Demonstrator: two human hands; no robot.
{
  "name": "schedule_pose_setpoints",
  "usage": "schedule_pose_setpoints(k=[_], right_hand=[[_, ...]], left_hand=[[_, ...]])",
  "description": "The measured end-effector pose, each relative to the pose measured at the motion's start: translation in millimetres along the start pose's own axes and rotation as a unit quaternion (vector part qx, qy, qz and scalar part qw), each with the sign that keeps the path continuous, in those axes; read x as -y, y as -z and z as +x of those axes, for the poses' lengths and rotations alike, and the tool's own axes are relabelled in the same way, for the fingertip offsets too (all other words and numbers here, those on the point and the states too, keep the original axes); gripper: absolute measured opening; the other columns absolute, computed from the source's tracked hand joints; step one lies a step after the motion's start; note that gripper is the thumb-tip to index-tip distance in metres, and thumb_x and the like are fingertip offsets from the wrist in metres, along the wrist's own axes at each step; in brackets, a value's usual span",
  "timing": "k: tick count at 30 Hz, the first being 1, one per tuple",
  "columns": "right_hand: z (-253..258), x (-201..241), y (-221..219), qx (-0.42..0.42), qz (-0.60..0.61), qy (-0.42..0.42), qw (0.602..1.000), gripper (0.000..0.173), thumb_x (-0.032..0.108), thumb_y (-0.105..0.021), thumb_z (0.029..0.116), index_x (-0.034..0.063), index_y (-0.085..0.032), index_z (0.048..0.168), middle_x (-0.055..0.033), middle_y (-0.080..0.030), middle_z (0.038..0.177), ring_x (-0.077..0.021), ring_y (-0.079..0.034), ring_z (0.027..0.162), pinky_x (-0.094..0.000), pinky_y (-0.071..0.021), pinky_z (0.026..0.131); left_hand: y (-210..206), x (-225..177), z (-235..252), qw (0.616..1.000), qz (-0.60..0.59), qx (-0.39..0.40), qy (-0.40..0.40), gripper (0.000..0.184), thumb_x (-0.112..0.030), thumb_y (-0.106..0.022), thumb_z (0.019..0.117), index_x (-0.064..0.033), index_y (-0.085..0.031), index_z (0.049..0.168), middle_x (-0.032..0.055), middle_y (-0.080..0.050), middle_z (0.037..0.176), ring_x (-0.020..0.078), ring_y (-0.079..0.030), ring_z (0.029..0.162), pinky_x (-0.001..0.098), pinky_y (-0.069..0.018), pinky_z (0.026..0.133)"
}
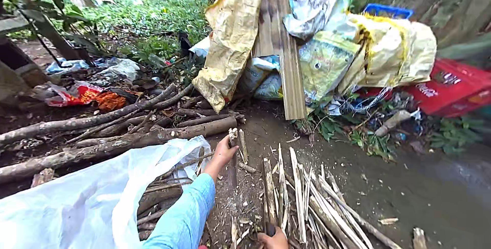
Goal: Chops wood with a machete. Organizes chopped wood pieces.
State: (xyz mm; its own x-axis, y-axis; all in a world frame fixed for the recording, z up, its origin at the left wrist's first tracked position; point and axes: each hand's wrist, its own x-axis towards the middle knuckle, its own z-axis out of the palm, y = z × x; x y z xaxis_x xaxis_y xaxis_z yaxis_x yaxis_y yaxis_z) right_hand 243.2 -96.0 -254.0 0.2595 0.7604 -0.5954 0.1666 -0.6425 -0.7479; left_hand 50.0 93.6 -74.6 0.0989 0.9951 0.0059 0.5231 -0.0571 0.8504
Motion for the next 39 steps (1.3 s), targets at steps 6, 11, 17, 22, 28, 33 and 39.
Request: schedule_pose_setpoints(k=[6,11,17,22,28,33,39], right_hand=[[-71,102,73,-0.031,0.028,0.239,0.97,0.052,0.001,-0.072,0.0741,-0.0074,-0.056,0.123,-0.013,-0.065,0.077,-0.0212,-0.064,0.057,-0.0411,-0.0577,0.059],[-132,136,79,-0.035,0.011,0.316,0.948,0.048,0.006,-0.071,0.0747,-0.0061,-0.058,0.119,-0.0074,-0.064,0.076,-0.0158,-0.063,0.056,-0.0361,-0.0572,0.057],[-125,130,54,-0.02,-0.116,0.272,0.955,0.043,0.005,-0.072,0.0784,-0.0073,-0.06,0.117,-0.0146,-0.064,0.077,-0.0253,-0.063,0.063,-0.0468,-0.0545,0.064],[-110,131,49,0.002,-0.185,0.189,0.964,0.04,0.004,-0.071,0.0808,-0.0043,-0.059,0.118,-0.0172,-0.066,0.082,-0.0291,-0.066,0.069,-0.0504,-0.0546,0.069],[-131,137,65,-0.047,-0.16,0.254,0.953,0.041,0.008,-0.072,0.0805,-0.0068,-0.06,0.117,-0.0158,-0.064,0.077,-0.0271,-0.064,0.062,-0.0491,-0.0547,0.063],[-130,133,64,0.02,-0.043,0.226,0.973,0.035,0.0,-0.067,0.0835,-0.0047,-0.055,0.115,-0.0066,-0.06,0.067,-0.0159,-0.06,0.051,-0.0349,-0.0557,0.054],[-137,131,67,0.022,-0.02,0.231,0.973,0.038,0.001,-0.067,0.0809,-0.0046,-0.054,0.117,-0.0067,-0.06,0.07,-0.016,-0.061,0.053,-0.0357,-0.0562,0.055]], left_hand=[[-14,7,6,0.999,-0.016,0.036,-0.019,0.051,-0.006,-0.062,0.1018,0.0066,-0.044,0.148,0.0278,-0.059,0.138,0.0348,-0.06,0.13,0.0472,-0.0446,0.114],[-11,5,9,0.998,0.007,0.055,-0.015,0.052,-0.009,-0.061,0.1027,0.0068,-0.044,0.149,0.0282,-0.059,0.139,0.0362,-0.059,0.132,0.0488,-0.043,0.115],[-13,5,8,0.996,0.016,0.081,-0.026,0.045,-0.008,-0.061,0.1027,0.0067,-0.049,0.144,0.0285,-0.06,0.137,0.0372,-0.059,0.131,0.0502,-0.0431,0.115],[-16,3,7,0.994,0.028,0.098,-0.035,0.041,-0.009,-0.06,0.1041,0.0069,-0.05,0.141,0.0283,-0.061,0.135,0.0372,-0.06,0.129,0.0503,-0.0436,0.114],[3,-44,1,0.989,0.039,0.092,-0.105,0.042,-0.009,-0.062,0.103,0.0071,-0.052,0.14,0.0266,-0.062,0.134,0.0357,-0.061,0.128,0.0496,-0.0436,0.114],[-16,-23,8,0.99,0.04,0.096,-0.093,0.044,-0.011,-0.062,0.1029,0.0061,-0.052,0.141,0.027,-0.062,0.134,0.037,-0.061,0.128,0.0517,-0.0431,0.115],[-34,3,12,0.991,0.04,0.11,-0.058,0.044,-0.01,-0.06,0.1042,0.0056,-0.05,0.144,0.0271,-0.06,0.138,0.0365,-0.059,0.132,0.0494,-0.0422,0.116]])
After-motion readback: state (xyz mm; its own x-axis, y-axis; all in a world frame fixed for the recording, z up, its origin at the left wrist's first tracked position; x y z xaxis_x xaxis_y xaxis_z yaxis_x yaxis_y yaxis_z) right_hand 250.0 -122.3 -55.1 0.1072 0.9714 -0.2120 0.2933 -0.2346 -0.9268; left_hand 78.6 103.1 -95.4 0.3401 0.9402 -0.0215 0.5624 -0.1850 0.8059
